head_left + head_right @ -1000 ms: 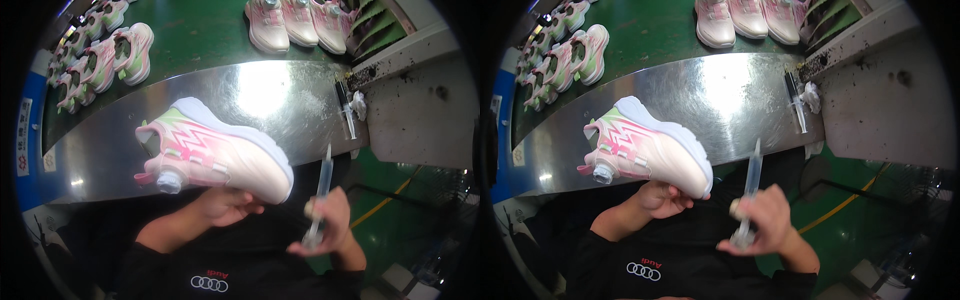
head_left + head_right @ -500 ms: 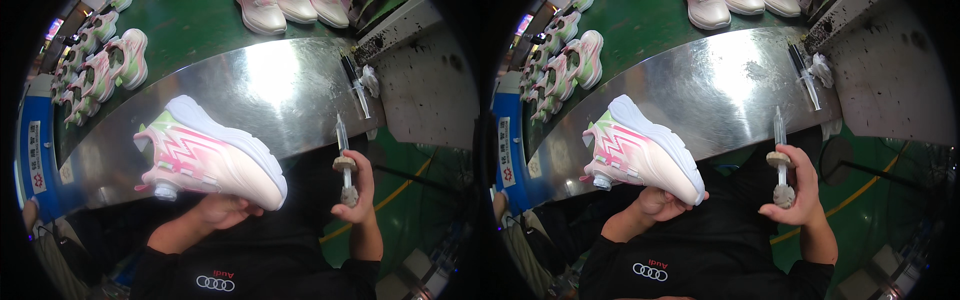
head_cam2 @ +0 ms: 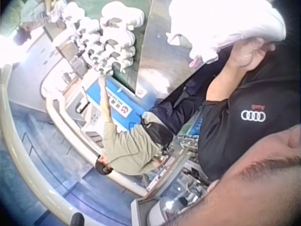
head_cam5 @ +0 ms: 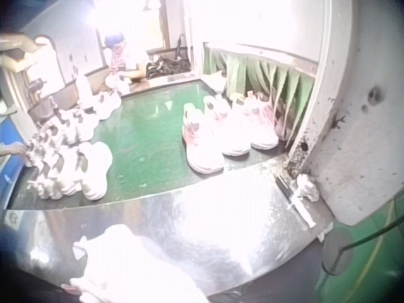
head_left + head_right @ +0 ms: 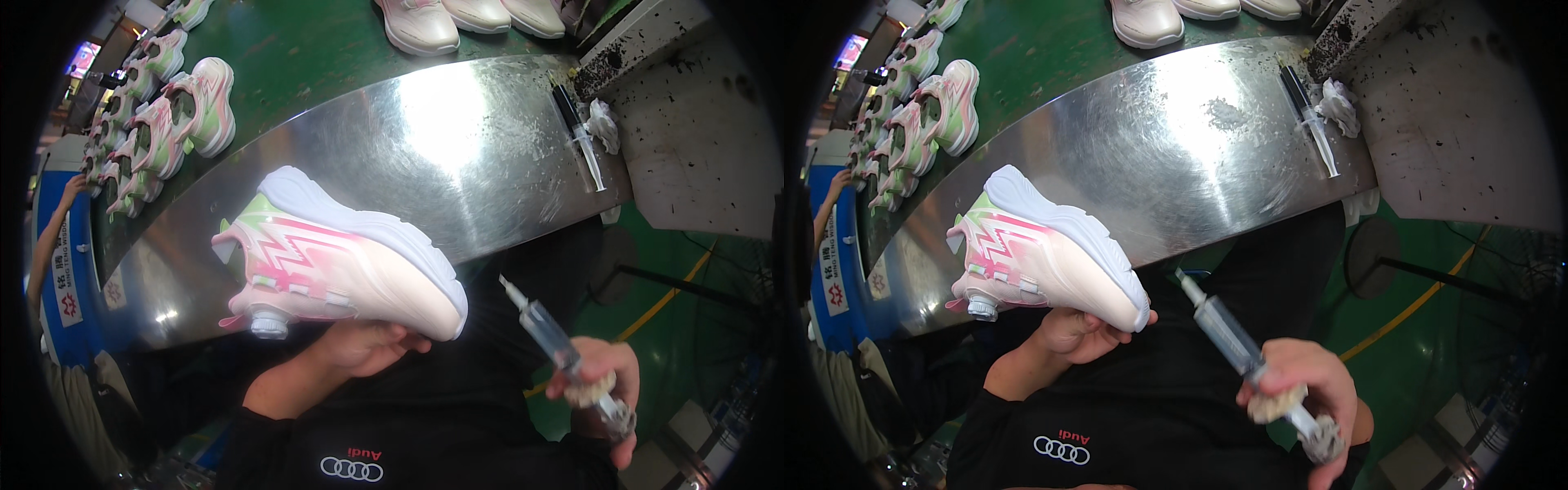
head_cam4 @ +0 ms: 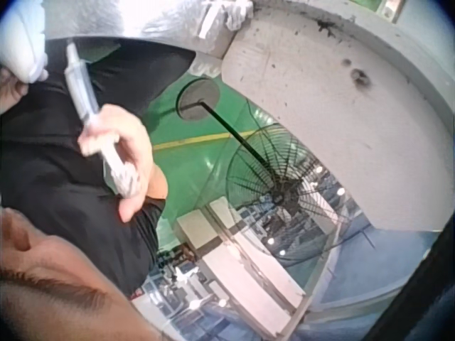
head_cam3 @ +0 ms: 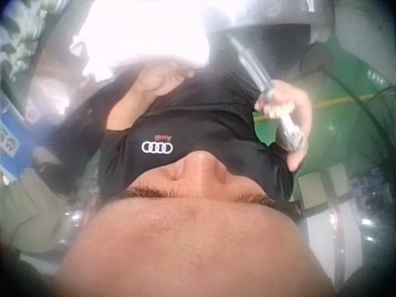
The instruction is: The person glues shoes by taking them from a conveyor belt, applying adhesive along the seams using a syringe, and placing the shoes back onto the conveyor belt.
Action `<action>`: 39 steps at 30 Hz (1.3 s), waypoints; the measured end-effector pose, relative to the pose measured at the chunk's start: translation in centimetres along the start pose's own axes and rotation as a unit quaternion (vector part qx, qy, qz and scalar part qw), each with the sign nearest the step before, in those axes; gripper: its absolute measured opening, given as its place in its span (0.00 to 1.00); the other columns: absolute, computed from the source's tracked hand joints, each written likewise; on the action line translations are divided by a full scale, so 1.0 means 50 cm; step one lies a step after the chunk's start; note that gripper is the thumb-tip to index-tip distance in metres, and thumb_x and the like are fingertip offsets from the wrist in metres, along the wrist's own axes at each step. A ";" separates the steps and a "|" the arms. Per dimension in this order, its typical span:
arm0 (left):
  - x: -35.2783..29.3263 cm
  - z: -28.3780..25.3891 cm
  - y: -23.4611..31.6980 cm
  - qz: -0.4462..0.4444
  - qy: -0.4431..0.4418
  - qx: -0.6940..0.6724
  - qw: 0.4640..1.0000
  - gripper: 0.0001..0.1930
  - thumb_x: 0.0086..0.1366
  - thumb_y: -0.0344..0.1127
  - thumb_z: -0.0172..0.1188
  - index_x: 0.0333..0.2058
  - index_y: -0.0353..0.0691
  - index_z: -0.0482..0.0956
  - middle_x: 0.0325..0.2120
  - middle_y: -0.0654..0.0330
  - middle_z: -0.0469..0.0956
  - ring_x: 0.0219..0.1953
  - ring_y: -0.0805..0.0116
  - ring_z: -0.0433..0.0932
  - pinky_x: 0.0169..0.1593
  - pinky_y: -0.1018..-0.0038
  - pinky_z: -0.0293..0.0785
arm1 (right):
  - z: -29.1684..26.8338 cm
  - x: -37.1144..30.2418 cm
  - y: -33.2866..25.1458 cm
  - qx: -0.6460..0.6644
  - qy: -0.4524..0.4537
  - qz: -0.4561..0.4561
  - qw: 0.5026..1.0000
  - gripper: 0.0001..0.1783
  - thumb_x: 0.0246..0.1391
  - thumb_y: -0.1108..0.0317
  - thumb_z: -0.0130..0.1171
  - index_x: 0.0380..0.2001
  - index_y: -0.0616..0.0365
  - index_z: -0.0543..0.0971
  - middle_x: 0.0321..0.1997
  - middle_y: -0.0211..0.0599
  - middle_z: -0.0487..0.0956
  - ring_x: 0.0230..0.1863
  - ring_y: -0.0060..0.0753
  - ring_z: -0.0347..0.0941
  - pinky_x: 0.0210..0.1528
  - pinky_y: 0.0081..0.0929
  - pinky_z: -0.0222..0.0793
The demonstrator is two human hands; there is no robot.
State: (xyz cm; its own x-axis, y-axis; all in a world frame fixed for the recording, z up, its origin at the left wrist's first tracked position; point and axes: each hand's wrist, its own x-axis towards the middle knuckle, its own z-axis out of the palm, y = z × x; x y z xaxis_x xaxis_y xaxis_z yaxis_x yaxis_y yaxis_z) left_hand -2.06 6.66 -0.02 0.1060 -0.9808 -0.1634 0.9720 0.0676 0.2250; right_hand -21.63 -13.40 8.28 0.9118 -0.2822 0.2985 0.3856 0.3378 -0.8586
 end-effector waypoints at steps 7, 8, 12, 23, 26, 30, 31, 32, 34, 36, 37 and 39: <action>-0.004 0.001 -0.001 -0.006 0.022 0.018 1.000 0.19 0.62 0.27 0.54 0.53 0.38 0.66 0.48 0.53 0.71 0.51 0.58 0.72 0.50 0.66 0.74 | 0.027 -0.002 -0.005 -0.002 -0.014 -0.017 1.000 0.41 0.42 0.38 0.58 0.44 0.68 0.72 0.31 0.52 0.78 0.25 0.37 0.76 0.22 0.22 0.62; -0.006 -0.001 -0.001 -0.008 0.023 0.020 0.999 0.19 0.62 0.27 0.54 0.53 0.38 0.66 0.48 0.53 0.71 0.51 0.58 0.71 0.50 0.66 0.74 | 0.028 0.000 -0.003 -0.005 -0.017 -0.017 1.000 0.41 0.42 0.38 0.58 0.44 0.69 0.72 0.31 0.52 0.78 0.24 0.36 0.76 0.21 0.22 0.62; -0.010 -0.005 0.000 -0.010 0.018 0.018 1.000 0.20 0.62 0.26 0.53 0.53 0.38 0.66 0.49 0.52 0.71 0.51 0.58 0.71 0.50 0.66 0.74 | 0.031 0.009 0.004 -0.010 -0.028 -0.015 0.999 0.40 0.42 0.40 0.59 0.43 0.71 0.72 0.30 0.51 0.78 0.22 0.36 0.75 0.19 0.22 0.62; -0.015 -0.010 -0.001 -0.013 0.008 -0.011 1.000 0.20 0.62 0.25 0.53 0.54 0.39 0.66 0.49 0.52 0.70 0.52 0.57 0.71 0.50 0.66 0.74 | 0.030 0.018 0.012 -0.016 -0.036 0.013 0.999 0.40 0.41 0.40 0.59 0.44 0.69 0.72 0.31 0.49 0.79 0.22 0.34 0.74 0.21 0.23 0.59; -0.017 -0.007 0.000 -0.018 0.012 -0.013 1.000 0.20 0.62 0.26 0.53 0.54 0.39 0.66 0.49 0.52 0.71 0.52 0.57 0.71 0.50 0.66 0.74 | 0.029 0.019 0.014 -0.020 -0.047 0.009 0.999 0.40 0.41 0.40 0.59 0.44 0.69 0.72 0.31 0.49 0.79 0.22 0.34 0.73 0.21 0.23 0.59; -0.019 -0.006 -0.002 -0.014 0.022 -0.002 1.000 0.20 0.62 0.26 0.53 0.54 0.39 0.66 0.49 0.52 0.71 0.52 0.58 0.71 0.50 0.66 0.73 | 0.029 0.015 0.019 -0.011 -0.049 0.005 0.999 0.40 0.40 0.39 0.59 0.44 0.69 0.72 0.30 0.49 0.79 0.22 0.34 0.74 0.21 0.23 0.59; -0.018 -0.005 0.000 -0.016 0.017 -0.001 1.000 0.20 0.62 0.26 0.53 0.54 0.39 0.66 0.49 0.52 0.71 0.52 0.58 0.71 0.50 0.66 0.73 | 0.029 0.015 0.019 -0.010 -0.052 0.003 0.999 0.41 0.40 0.39 0.60 0.44 0.69 0.72 0.30 0.49 0.79 0.23 0.34 0.74 0.21 0.23 0.59; -0.017 -0.005 0.000 -0.017 0.013 -0.001 1.000 0.20 0.62 0.27 0.53 0.53 0.39 0.66 0.49 0.52 0.71 0.52 0.58 0.71 0.50 0.66 0.73 | 0.028 0.015 0.018 -0.011 -0.052 0.003 0.999 0.41 0.40 0.39 0.60 0.44 0.69 0.72 0.30 0.49 0.79 0.23 0.34 0.74 0.21 0.23 0.59; -0.019 -0.006 -0.004 -0.013 0.017 0.016 1.000 0.20 0.62 0.27 0.53 0.53 0.39 0.66 0.49 0.52 0.71 0.52 0.58 0.71 0.50 0.67 0.73 | 0.028 0.015 0.016 -0.018 -0.058 0.005 0.998 0.41 0.40 0.39 0.60 0.44 0.69 0.72 0.30 0.49 0.79 0.23 0.34 0.74 0.21 0.23 0.59; -0.020 -0.005 -0.006 -0.009 0.022 0.033 0.999 0.20 0.62 0.27 0.53 0.53 0.38 0.66 0.49 0.52 0.70 0.52 0.57 0.71 0.50 0.67 0.73 | 0.027 0.013 0.016 -0.021 -0.058 0.003 0.998 0.41 0.39 0.39 0.60 0.44 0.69 0.72 0.30 0.49 0.79 0.22 0.34 0.74 0.21 0.23 0.60; -0.020 -0.003 -0.005 -0.010 0.020 0.019 1.000 0.20 0.62 0.27 0.53 0.53 0.38 0.66 0.49 0.52 0.70 0.52 0.57 0.71 0.50 0.67 0.74 | 0.027 0.011 0.015 -0.023 -0.058 0.002 0.998 0.41 0.39 0.40 0.60 0.43 0.69 0.72 0.30 0.49 0.79 0.22 0.34 0.74 0.21 0.23 0.60; -0.019 -0.003 -0.005 -0.011 0.017 0.005 1.000 0.19 0.63 0.27 0.53 0.53 0.38 0.66 0.49 0.52 0.70 0.52 0.57 0.71 0.49 0.67 0.74 | 0.029 0.010 0.012 -0.028 -0.056 0.007 0.998 0.40 0.39 0.40 0.61 0.44 0.68 0.73 0.30 0.48 0.79 0.22 0.34 0.73 0.22 0.23 0.60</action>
State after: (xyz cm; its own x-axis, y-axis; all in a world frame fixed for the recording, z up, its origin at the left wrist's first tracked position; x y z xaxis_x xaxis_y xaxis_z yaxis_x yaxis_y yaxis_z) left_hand -2.37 7.59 -0.06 0.0919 -0.9753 -0.2008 0.9721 0.0442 0.2302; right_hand -20.74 -12.04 8.53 0.9286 -0.1744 0.3277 0.3665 0.2903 -0.8840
